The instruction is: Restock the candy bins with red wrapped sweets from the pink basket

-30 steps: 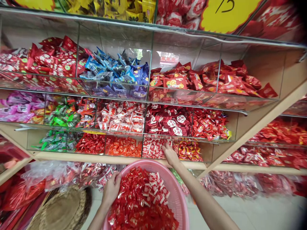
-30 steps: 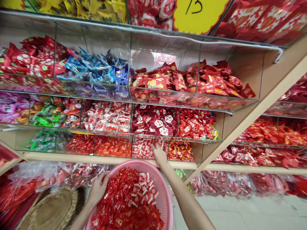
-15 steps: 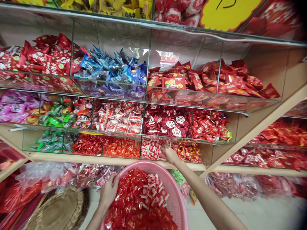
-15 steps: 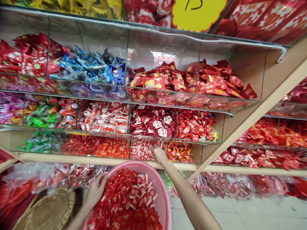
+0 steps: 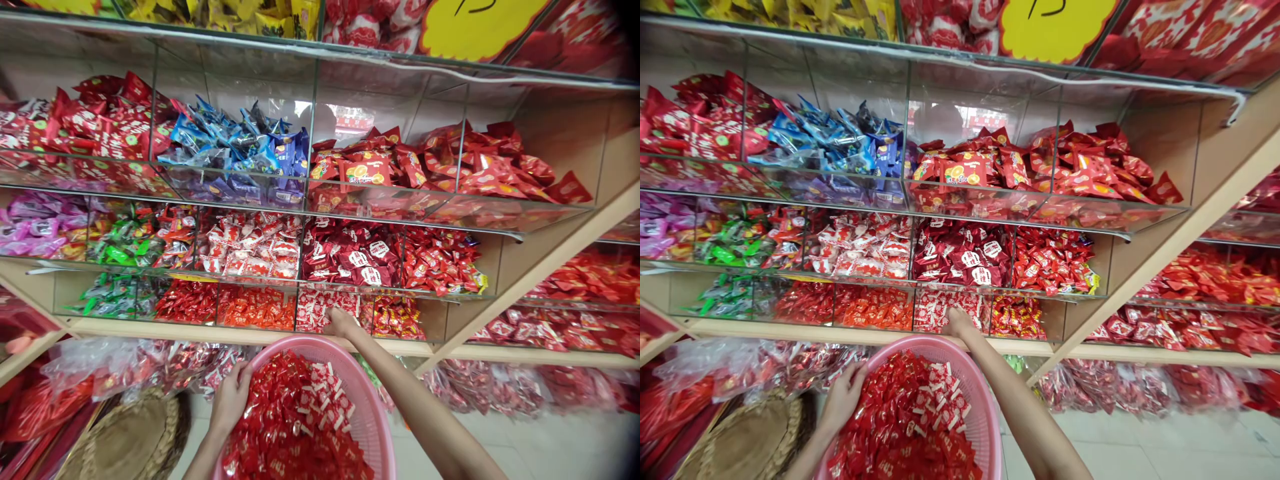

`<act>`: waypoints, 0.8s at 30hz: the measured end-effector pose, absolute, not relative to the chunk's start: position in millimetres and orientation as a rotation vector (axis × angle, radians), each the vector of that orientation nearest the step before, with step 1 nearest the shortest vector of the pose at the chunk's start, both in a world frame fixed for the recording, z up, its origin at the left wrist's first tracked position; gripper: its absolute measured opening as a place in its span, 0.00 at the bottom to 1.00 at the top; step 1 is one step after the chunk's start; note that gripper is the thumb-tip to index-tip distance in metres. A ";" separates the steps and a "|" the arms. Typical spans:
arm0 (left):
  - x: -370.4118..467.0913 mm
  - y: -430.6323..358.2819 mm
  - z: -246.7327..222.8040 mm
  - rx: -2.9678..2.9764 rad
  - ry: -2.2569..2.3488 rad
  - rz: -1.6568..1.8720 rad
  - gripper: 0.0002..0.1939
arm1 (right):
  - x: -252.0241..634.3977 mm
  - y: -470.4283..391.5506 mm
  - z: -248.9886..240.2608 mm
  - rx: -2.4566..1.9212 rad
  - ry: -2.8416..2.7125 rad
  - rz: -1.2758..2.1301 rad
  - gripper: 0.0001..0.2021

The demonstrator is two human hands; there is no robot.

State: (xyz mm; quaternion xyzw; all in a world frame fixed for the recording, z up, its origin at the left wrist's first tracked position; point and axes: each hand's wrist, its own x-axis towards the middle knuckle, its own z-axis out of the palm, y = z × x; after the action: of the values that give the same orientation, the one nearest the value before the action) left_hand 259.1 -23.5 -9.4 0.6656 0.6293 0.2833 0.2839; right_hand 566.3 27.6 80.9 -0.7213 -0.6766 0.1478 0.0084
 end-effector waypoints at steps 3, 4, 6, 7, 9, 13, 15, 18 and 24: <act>259.2 -23.9 -9.8 1.779 1.663 0.778 0.19 | 561.5 27.8 83.2 -2.309 -2.113 0.471 0.11; 259.3 -23.8 -9.9 1.778 1.660 0.788 0.19 | 560.1 27.6 83.7 -2.321 -2.105 0.474 0.12; 259.3 -23.6 -10.1 1.775 1.660 0.800 0.19 | 558.5 27.4 84.3 -2.331 -2.101 0.470 0.12; 259.3 -23.6 -10.2 1.776 1.662 0.803 0.20 | 558.5 27.7 84.6 -2.328 -2.105 0.463 0.12; 259.3 -23.5 -10.0 1.783 1.667 0.805 0.20 | 560.2 29.5 85.8 -2.326 -2.114 0.465 0.11; 259.2 -23.6 -9.8 1.780 1.668 0.793 0.20 | 566.1 38.8 92.1 -2.327 -2.112 0.499 0.13; 259.4 -23.4 -10.5 1.770 1.658 0.789 0.20 | 565.8 44.7 96.0 -2.259 -2.131 0.408 0.16; 259.5 -22.7 -12.6 1.766 1.650 0.793 0.20 | 558.4 52.3 98.6 -2.164 -2.177 0.192 0.18; 257.6 -22.1 -16.1 1.780 1.649 0.812 0.20 | 538.7 63.4 89.8 -2.255 -2.268 0.145 0.14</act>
State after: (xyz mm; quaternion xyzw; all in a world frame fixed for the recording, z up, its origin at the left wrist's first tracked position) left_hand 257.6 -22.1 -16.1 0.6664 0.6172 0.3040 0.2875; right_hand 538.7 63.4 89.8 -0.7039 -0.7082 0.0454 -0.0300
